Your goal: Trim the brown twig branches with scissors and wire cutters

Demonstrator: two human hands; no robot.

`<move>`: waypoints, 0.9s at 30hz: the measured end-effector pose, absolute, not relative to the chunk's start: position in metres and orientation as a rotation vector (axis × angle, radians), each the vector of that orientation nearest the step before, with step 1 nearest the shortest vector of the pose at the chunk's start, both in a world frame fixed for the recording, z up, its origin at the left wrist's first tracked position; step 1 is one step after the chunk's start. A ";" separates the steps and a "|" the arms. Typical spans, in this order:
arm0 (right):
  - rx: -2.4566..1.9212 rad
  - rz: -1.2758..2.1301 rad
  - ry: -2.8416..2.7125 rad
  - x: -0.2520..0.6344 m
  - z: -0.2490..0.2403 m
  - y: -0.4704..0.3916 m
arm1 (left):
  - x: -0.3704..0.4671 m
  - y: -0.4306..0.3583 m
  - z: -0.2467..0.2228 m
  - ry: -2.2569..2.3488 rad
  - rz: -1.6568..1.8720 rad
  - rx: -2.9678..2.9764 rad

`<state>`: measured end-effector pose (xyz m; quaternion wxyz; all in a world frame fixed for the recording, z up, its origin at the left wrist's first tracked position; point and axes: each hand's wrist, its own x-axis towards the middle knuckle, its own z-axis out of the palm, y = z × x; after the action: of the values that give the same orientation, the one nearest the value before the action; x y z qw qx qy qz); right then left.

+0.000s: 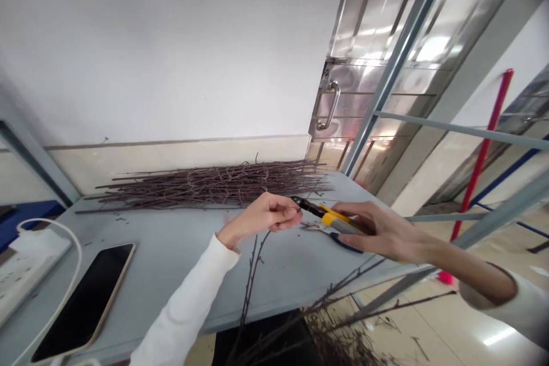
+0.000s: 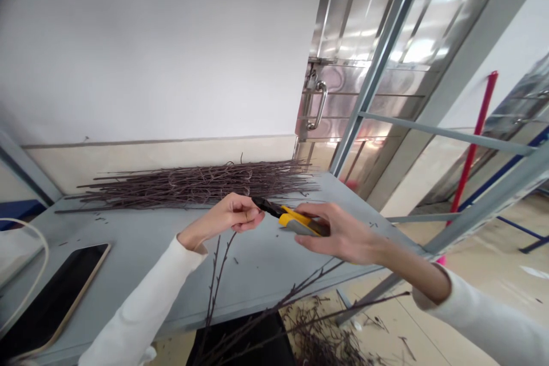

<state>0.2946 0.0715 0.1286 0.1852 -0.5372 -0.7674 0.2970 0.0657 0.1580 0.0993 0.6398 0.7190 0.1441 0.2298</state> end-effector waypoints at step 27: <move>-1.574 1.373 -1.796 0.296 0.146 0.060 | 0.098 0.118 0.085 0.847 1.101 1.684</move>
<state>0.2957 0.0599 0.1462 0.1922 -0.5607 -0.6400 0.4890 0.0983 0.1183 0.0847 0.4611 0.6845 0.3443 0.4476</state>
